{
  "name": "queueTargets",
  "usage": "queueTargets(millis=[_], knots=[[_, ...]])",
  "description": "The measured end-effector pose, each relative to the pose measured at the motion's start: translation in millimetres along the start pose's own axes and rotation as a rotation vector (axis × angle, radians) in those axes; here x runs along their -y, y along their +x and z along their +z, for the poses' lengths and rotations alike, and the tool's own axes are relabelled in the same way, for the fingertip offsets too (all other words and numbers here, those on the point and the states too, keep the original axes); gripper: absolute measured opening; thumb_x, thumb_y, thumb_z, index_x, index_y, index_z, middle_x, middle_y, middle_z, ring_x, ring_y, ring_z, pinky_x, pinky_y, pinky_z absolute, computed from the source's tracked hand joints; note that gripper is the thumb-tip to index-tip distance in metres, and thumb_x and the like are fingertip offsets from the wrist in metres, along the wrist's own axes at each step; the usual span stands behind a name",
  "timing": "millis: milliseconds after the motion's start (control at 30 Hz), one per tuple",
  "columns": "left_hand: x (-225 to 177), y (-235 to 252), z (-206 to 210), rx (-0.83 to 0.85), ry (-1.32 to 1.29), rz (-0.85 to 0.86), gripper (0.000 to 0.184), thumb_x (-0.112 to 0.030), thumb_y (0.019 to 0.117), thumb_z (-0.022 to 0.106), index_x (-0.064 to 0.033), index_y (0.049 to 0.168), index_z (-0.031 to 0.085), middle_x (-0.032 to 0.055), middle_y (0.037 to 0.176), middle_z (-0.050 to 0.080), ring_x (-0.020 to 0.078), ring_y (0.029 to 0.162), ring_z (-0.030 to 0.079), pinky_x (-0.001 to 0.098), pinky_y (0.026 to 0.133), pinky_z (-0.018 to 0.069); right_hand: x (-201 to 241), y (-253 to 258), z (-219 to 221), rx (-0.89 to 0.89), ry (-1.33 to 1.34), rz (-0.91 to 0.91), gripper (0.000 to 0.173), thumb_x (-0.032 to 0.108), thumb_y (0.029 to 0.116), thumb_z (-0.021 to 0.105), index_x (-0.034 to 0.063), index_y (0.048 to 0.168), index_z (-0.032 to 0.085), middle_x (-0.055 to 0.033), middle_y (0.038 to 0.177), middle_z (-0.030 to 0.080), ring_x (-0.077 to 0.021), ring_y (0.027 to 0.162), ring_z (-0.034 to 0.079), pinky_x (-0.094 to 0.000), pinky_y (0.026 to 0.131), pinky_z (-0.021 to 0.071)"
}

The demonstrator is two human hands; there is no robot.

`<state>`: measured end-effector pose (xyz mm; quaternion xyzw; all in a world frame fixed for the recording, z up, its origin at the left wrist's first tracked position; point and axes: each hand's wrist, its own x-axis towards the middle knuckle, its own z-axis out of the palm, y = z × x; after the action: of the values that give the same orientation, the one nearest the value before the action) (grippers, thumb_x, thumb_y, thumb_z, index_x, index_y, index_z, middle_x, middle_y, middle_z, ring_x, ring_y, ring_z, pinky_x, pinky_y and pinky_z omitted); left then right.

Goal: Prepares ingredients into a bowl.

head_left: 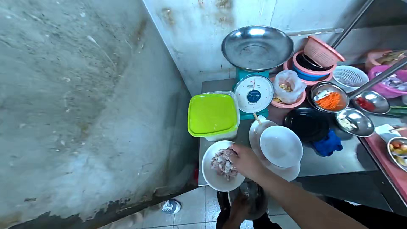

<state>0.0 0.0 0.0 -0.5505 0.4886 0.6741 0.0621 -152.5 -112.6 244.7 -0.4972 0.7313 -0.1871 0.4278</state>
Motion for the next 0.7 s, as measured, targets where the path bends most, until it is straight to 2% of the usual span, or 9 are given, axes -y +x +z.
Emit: queueTargets(millis=[100,233,333,400,467,500,567,667,700], knots=[[-7,9,4,0.031,0.110,0.089,0.050,-0.017,0.0996,0.063,-0.0029,0.146,0.054,0.0200,0.147,0.055,0.0319,0.136,0.054,0.0495,0.116,0.0419,-2,-4,-8,0.038,0.085,0.001,0.030,0.033,0.1068,0.050,0.0135,0.119,0.070,-0.0067,0.109,0.070,-0.0189,0.102,0.068,-0.0445,0.093,0.0543],[-4,26,2,-0.054,0.178,0.093,0.039,-0.018,0.1032,0.058,-0.0010,0.138,0.061,0.0207,0.138,0.062,0.0321,0.131,0.058,0.0490,0.115,0.0424,-5,3,-10,0.054,0.100,0.031,0.033,0.033,0.1077,0.048,0.0137,0.125,0.069,-0.0070,0.113,0.070,-0.0178,0.105,0.067,-0.0425,0.095,0.0531],[17,-7,-23,-0.197,-0.133,0.017,0.038,-0.017,0.1000,0.064,0.0023,0.132,0.062,0.0221,0.125,0.068,0.0332,0.112,0.068,0.0522,0.100,0.0545,-7,16,5,0.142,0.063,-0.032,0.037,0.031,0.1049,0.052,0.0122,0.135,0.063,-0.0096,0.131,0.063,-0.0207,0.122,0.061,-0.0427,0.107,0.0487],[22,-41,-58,-0.277,-0.335,-0.033,0.039,-0.017,0.1013,0.062,0.0024,0.135,0.058,0.0230,0.121,0.069,0.0355,0.104,0.071,0.0545,0.089,0.0586,-3,23,7,0.319,-0.168,-0.130,0.041,0.027,0.1036,0.053,0.0090,0.140,0.060,-0.0143,0.143,0.057,-0.0279,0.135,0.053,-0.0487,0.115,0.0422],[22,-68,-99,-0.351,-0.418,-0.055,0.038,-0.018,0.1055,0.055,0.0013,0.138,0.055,0.0215,0.123,0.069,0.0345,0.104,0.071,0.0536,0.086,0.0593,9,23,1,0.385,-0.352,-0.147,0.033,0.020,0.1005,0.058,0.0075,0.131,0.065,-0.0175,0.136,0.061,-0.0351,0.129,0.056,-0.0572,0.108,0.0451],[17,-79,-120,-0.386,-0.431,-0.050,0.037,-0.019,0.1069,0.052,0.0011,0.139,0.054,0.0208,0.123,0.069,0.0336,0.104,0.071,0.0527,0.085,0.0596,13,24,-3,0.336,-0.363,-0.144,0.030,0.019,0.1007,0.059,0.0090,0.128,0.067,-0.0163,0.130,0.064,-0.0343,0.124,0.060,-0.0567,0.104,0.0481],[-8,-92,-155,-0.449,-0.420,0.001,0.037,-0.021,0.1072,0.051,0.0012,0.137,0.055,0.0201,0.118,0.069,0.0317,0.100,0.072,0.0505,0.081,0.0606,15,30,-8,0.265,-0.399,-0.192,0.040,0.015,0.0951,0.066,0.0125,0.135,0.065,-0.0130,0.135,0.063,-0.0315,0.127,0.058,-0.0552,0.106,0.0485],[-61,-111,-181,-0.510,-0.318,0.105,0.035,-0.022,0.1066,0.054,0.0014,0.132,0.058,0.0165,0.103,0.069,0.0249,0.085,0.070,0.0429,0.070,0.0598,5,35,-7,0.340,-0.515,-0.305,0.030,0.013,0.0887,0.074,0.0062,0.118,0.071,-0.0184,0.119,0.068,-0.0389,0.116,0.062,-0.0637,0.095,0.0508],[-78,-115,-185,-0.526,-0.261,0.173,0.032,-0.020,0.1053,0.056,0.0016,0.128,0.060,0.0139,0.098,0.069,0.0211,0.077,0.068,0.0389,0.065,0.0588,6,34,-12,0.321,-0.469,-0.319,0.030,0.013,0.0908,0.072,0.0063,0.120,0.071,-0.0185,0.119,0.068,-0.0389,0.116,0.063,-0.0639,0.095,0.0508]])
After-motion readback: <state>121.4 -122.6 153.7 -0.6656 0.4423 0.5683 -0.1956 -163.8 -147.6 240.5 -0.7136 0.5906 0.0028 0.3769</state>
